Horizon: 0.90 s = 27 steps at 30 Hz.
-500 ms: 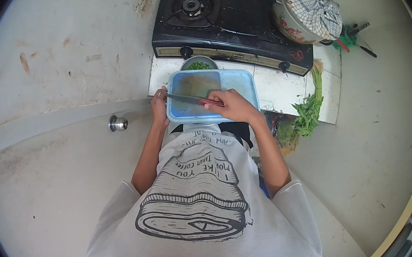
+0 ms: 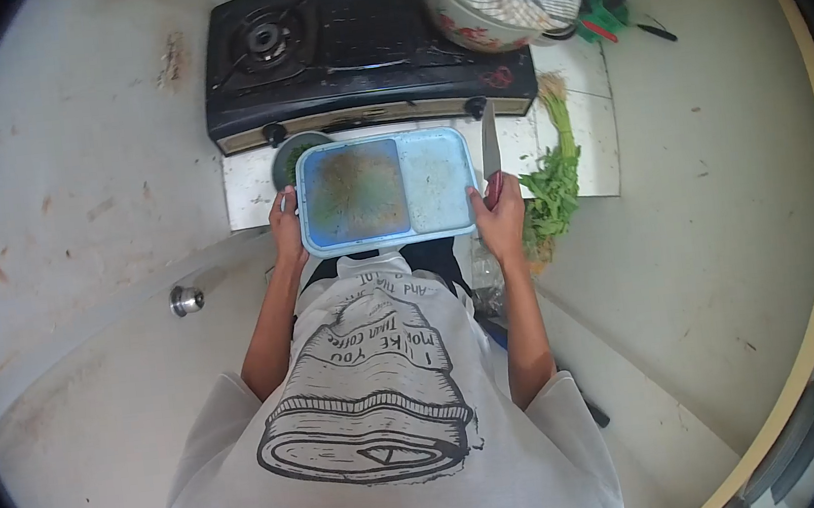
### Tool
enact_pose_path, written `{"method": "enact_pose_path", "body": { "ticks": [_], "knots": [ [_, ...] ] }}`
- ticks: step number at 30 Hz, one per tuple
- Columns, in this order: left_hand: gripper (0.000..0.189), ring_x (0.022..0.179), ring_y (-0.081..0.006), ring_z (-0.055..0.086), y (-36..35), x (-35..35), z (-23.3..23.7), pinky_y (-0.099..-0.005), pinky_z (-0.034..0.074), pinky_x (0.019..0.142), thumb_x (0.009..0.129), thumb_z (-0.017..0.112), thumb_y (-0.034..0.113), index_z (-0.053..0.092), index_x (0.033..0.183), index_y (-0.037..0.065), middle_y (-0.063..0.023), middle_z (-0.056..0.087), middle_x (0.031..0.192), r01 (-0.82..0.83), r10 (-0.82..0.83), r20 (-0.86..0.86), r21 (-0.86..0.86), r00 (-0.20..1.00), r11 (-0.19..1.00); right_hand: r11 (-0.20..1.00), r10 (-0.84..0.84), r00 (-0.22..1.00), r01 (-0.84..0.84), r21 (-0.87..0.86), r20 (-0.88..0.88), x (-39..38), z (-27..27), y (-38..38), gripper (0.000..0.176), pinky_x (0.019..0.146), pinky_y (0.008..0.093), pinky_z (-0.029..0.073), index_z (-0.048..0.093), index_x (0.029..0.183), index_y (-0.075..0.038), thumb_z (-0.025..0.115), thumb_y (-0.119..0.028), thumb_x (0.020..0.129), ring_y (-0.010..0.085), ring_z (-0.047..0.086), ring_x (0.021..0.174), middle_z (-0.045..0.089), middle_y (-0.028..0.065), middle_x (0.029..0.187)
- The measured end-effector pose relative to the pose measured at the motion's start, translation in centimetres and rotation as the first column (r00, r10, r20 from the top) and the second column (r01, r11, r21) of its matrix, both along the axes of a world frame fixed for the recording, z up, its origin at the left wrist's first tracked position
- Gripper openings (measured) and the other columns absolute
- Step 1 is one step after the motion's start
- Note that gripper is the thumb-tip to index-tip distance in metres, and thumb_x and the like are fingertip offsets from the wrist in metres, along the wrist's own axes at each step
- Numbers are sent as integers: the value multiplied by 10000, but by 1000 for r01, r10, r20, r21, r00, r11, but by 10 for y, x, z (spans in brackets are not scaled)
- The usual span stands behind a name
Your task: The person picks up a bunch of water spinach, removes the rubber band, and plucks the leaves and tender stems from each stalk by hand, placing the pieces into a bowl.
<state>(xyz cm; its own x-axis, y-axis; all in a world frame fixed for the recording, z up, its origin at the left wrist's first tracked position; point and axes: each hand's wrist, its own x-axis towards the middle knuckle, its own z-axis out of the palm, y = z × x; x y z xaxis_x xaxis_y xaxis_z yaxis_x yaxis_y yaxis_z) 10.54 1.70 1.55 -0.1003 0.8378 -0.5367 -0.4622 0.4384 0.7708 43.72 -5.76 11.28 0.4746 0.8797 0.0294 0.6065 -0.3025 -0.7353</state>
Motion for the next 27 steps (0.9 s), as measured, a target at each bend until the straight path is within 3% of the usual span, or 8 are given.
{"method": "enact_pose_path", "body": {
  "ticks": [3, 8, 12, 16, 17, 20, 23, 27],
  "knots": [
    [244, 787, -102, 600, 9, 37, -5, -276, 516, 692, 1068, 566, 290, 614, 1118, 56, -20, 648, 926, 159, -156, -90, 27, 984, 987, 976, -104, 990, 82, -203, -100, 40, -23, -31, 220, 659, 355, 457, 616, 994, 28, 742, -89, 857, 174, 534, 666, 548, 65, 724],
    [243, 747, -81, 563, 20, 98, -20, -261, 490, 678, 1070, 561, 312, 609, 1109, 77, 1, 630, 898, 321, -322, -50, -28, 945, 947, 972, -225, 958, 209, -105, -176, 92, -59, -62, 284, 732, 353, 505, 664, 1105, 16, 740, -81, 848, 214, 629, 739, 649, 105, 808],
    [281, 713, -90, 519, 28, 134, -17, -298, 436, 620, 1077, 527, 301, 606, 1198, 60, -9, 599, 817, 491, -478, -319, -45, 819, 870, 963, -197, 976, 175, -206, -91, 140, -85, -55, 289, 779, 382, 526, 659, 1093, 5, 749, -90, 835, 276, 695, 824, 711, 157, 905],
    [387, 618, -104, 480, 38, 154, -67, -324, 409, 576, 1054, 552, 327, 668, 1234, 4, -30, 571, 671, 545, -503, -513, -81, 695, 835, 961, -163, 986, 148, -235, -45, 165, -105, -35, 286, 822, 420, 535, 652, 1079, -7, 748, -107, 829, 338, 713, 891, 727, 184, 963],
    [455, 826, -116, 585, 40, 153, -71, -309, 485, 733, 1061, 535, 351, 601, 1346, 2, -76, 679, 957, 598, -601, -506, -192, 619, 778, 969, -140, 990, 131, -212, -29, 170, -111, -30, 280, 826, 429, 536, 654, 1073, -10, 746, -112, 829, 348, 711, 896, 726, 186, 964],
    [452, 896, -151, 613, 39, 160, -71, -330, 493, 824, 1052, 550, 346, 603, 1333, -5, -154, 700, 969, 604, -534, -662, -151, 526, 782, 978, -99, 995, 98, -186, 3, 177, -133, -22, 271, 837, 450, 536, 660, 1061, -18, 740, -127, 827, 373, 707, 908, 725, 192, 966],
    [469, 763, -272, 637, 34, 161, -92, -382, 512, 775, 1010, 602, 340, 620, 1289, -36, -191, 679, 837, 511, -362, -730, -21, 580, 860, 980, -101, 994, 92, -178, -46, 180, -144, -14, 289, 833, 462, 537, 654, 1066, -16, 743, -143, 822, 396, 697, 921, 723, 197, 974],
    [550, 1118, -352, 605, 23, 168, -74, -433, 458, 999, 998, 613, 381, 549, 1378, -11, -283, 598, 1270, 530, -369, -854, -134, 367, 838, 982, -66, 998, 62, -180, -16, 182, -155, -3, 278, 812, 476, 536, 646, 1057, -12, 735, -134, 824, 406, 691, 905, 715, 201, 966]
  ]
}}
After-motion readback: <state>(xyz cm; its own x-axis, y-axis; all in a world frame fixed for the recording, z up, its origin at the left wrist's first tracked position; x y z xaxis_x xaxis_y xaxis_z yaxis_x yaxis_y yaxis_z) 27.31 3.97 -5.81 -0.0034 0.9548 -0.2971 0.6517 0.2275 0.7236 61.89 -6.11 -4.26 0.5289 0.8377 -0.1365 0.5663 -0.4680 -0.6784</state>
